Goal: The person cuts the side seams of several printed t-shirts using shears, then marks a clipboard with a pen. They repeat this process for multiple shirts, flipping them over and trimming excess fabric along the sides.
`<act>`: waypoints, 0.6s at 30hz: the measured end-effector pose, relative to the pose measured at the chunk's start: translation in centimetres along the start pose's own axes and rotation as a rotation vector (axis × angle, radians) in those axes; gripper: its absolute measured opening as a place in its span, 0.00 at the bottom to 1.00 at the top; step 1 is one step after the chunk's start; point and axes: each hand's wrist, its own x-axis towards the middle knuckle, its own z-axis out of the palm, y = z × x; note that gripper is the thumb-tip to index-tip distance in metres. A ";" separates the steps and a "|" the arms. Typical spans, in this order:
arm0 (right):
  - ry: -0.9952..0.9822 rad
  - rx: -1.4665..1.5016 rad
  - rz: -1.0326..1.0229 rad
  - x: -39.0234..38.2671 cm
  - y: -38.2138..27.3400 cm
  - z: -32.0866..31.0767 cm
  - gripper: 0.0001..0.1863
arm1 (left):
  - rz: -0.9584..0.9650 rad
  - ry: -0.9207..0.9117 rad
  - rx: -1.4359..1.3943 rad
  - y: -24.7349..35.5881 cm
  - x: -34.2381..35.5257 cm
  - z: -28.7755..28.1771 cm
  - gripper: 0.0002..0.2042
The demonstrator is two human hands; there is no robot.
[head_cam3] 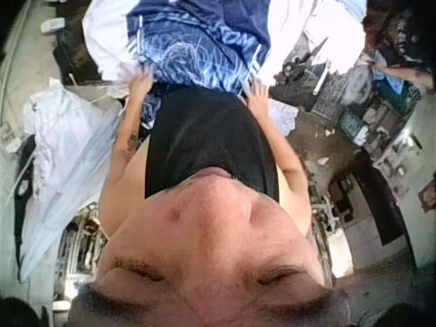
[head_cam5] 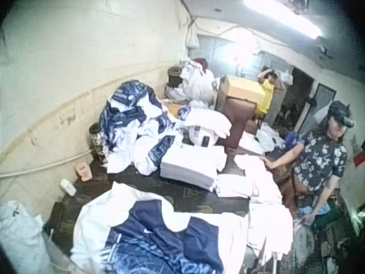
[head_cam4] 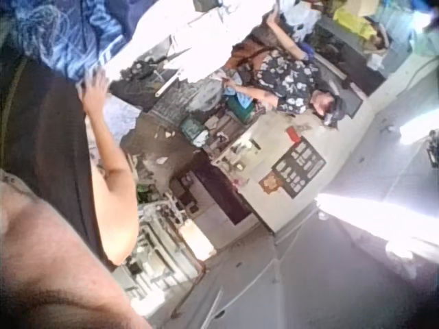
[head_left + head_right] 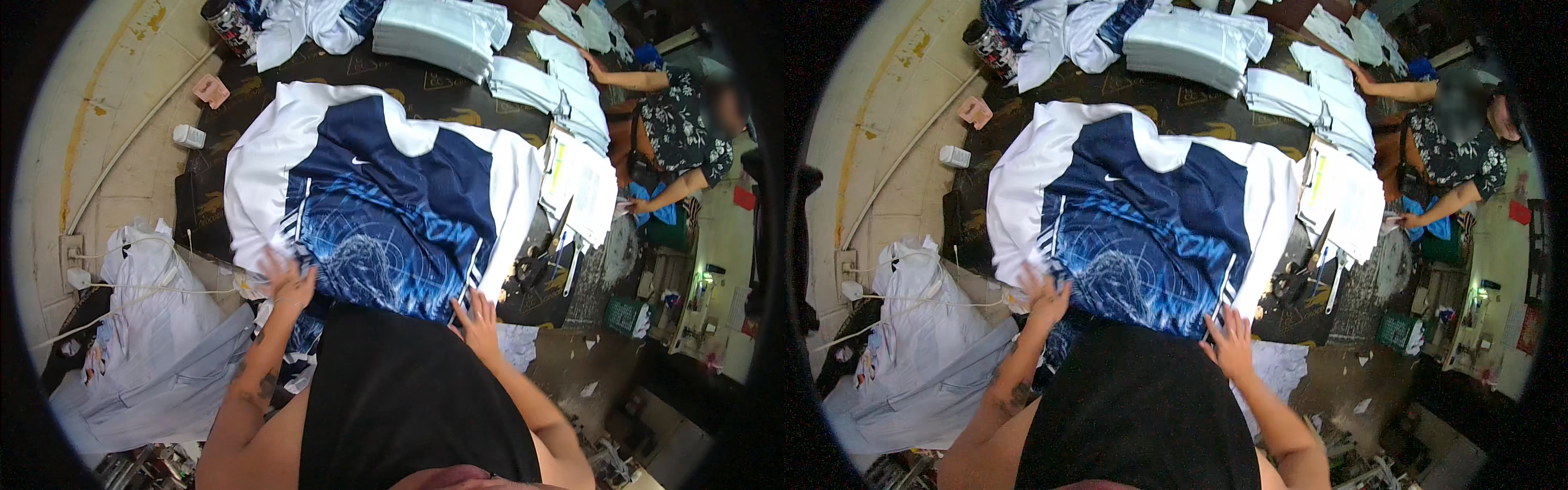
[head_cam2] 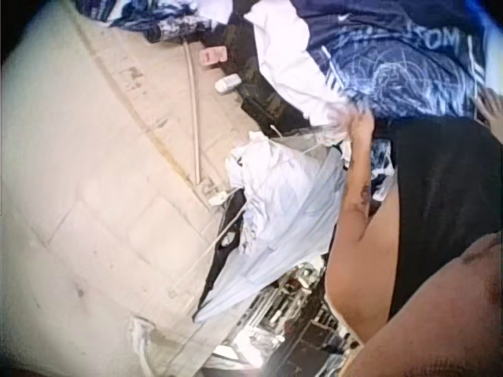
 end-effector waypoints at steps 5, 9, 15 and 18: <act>-0.565 0.011 -0.077 21.6 6.7 -14.7 0.26 | 0.214 -0.079 -0.078 9.7 9.7 -18.0 0.47; 0.290 -0.139 0.087 27.0 9.0 -18.0 0.19 | 0.311 0.601 -0.058 6.2 19.1 -22.8 0.41; -0.025 0.077 0.090 5.6 -1.7 -0.2 0.48 | -0.052 0.173 -0.165 -7.6 9.8 -6.1 0.59; -0.048 0.036 0.117 2.0 -3.7 2.9 0.44 | -0.275 0.051 0.013 -4.8 3.7 -3.5 0.60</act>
